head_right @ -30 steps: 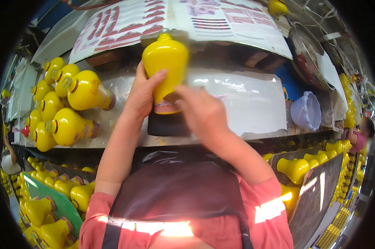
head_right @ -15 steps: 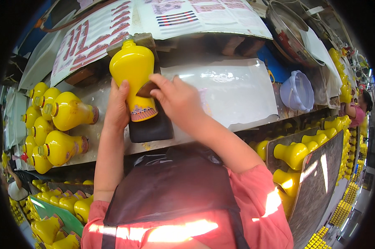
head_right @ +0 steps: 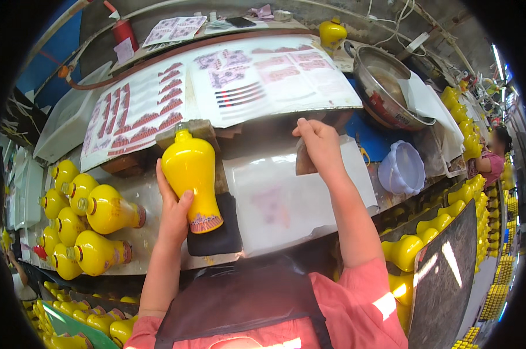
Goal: The person applies printed labels to yellow ceramic bottles on a workbench. They peel each label from a sheet, wrap it around the bottle, smooth it down, and then place the labeled bottle aside. The process is repeated for multiple bottles.
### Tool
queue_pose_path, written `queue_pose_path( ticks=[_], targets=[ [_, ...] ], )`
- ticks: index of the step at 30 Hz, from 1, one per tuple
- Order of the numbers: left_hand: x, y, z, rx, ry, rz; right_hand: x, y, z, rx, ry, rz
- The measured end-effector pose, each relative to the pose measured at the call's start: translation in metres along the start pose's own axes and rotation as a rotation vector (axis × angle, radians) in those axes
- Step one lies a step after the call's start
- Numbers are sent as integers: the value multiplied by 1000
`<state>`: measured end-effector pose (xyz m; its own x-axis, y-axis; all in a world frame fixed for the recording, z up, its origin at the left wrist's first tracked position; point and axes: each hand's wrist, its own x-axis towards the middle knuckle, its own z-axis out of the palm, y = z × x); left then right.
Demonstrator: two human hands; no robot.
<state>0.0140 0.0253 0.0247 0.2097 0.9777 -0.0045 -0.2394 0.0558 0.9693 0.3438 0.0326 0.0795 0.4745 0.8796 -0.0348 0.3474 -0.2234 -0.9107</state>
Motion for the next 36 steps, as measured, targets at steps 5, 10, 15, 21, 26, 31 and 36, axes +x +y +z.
queue_pose_path(
  ticks=[5,10,15,21,26,31,36],
  targets=[
    [0,-8,-3,39,14,24,47,-16,-5,-377,123,-351],
    [1,-9,-3,37,34,18,101,-29,12,-651,47,-497],
    [1,-7,-1,-61,27,10,144,-38,45,-894,-105,-498],
    [1,-6,-2,-105,27,11,117,-43,28,-1330,-141,-425],
    [2,-5,-3,-53,26,-3,55,-42,4,-1253,-136,-455],
    [4,-8,-2,-35,12,35,51,-26,8,-1118,-26,-591],
    [4,-15,-7,66,-28,109,59,20,12,-1188,196,-781]
  ],
)
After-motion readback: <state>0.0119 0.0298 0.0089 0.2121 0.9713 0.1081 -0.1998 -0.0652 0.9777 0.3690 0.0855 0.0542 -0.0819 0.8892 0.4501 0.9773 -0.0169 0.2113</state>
